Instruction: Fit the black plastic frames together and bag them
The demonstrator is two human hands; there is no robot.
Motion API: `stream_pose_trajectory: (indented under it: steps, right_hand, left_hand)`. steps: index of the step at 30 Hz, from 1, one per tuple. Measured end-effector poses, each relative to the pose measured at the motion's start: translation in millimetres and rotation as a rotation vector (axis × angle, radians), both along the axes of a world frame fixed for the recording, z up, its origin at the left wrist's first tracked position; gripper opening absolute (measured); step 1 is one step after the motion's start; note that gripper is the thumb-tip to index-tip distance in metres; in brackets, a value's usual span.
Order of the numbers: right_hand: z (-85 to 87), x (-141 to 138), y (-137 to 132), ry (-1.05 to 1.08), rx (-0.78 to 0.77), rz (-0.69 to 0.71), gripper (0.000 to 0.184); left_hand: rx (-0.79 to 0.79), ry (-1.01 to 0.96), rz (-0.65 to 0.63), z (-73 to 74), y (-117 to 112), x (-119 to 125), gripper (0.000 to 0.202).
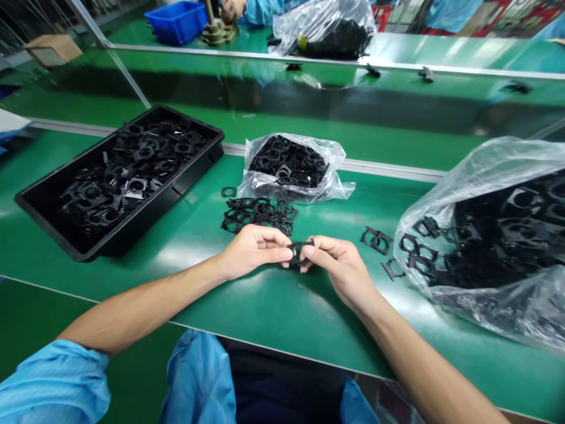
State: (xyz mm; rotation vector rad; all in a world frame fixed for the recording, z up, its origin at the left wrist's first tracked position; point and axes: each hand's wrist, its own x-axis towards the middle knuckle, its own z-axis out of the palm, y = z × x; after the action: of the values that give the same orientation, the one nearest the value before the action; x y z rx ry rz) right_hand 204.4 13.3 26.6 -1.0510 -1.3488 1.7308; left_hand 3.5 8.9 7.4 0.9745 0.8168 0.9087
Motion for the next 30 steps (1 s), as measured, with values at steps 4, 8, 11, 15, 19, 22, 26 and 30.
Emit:
stream_pose_trajectory:
  steps: [4,8,11,15,19,22,26,30]
  right_hand:
    - [0.7,-0.7,0.0,0.003,-0.009,-0.006,0.040]
    - [2.8,-1.3,-0.8,-0.002,0.009,0.007,0.042]
    - [1.9,-1.7,-0.5,-0.050,0.049,-0.006,0.046]
    - [-2.2,-1.9,-1.3,-0.151,0.114,0.012,0.047]
    - [-5.4,-2.2,-3.5,-0.208,0.205,-0.006,0.045]
    - [-4.5,-2.2,-4.7,-0.302,0.381,-0.025,0.043]
    - [-1.4,-1.5,-5.4,-0.408,0.575,-0.042,0.038]
    - [-1.4,-0.7,-5.6,-0.440,0.638,-0.046,0.032]
  left_hand:
    - [0.028,0.015,0.021,-0.1,0.0,-0.6,0.035]
    - [0.061,0.057,-0.036,2.4,-0.8,-1.8,0.036]
    - [0.070,0.083,-0.013,1.6,-0.5,-0.9,0.042]
    - [0.085,0.135,-0.006,-1.2,0.3,1.5,0.044]
    - [0.082,0.160,0.026,-0.8,0.5,2.4,0.046]
    - [0.077,0.183,0.042,1.3,1.2,1.8,0.049]
    - [0.067,0.194,0.024,1.3,2.7,1.0,0.050]
    - [0.112,0.220,0.035,-2.2,1.3,1.7,0.044]
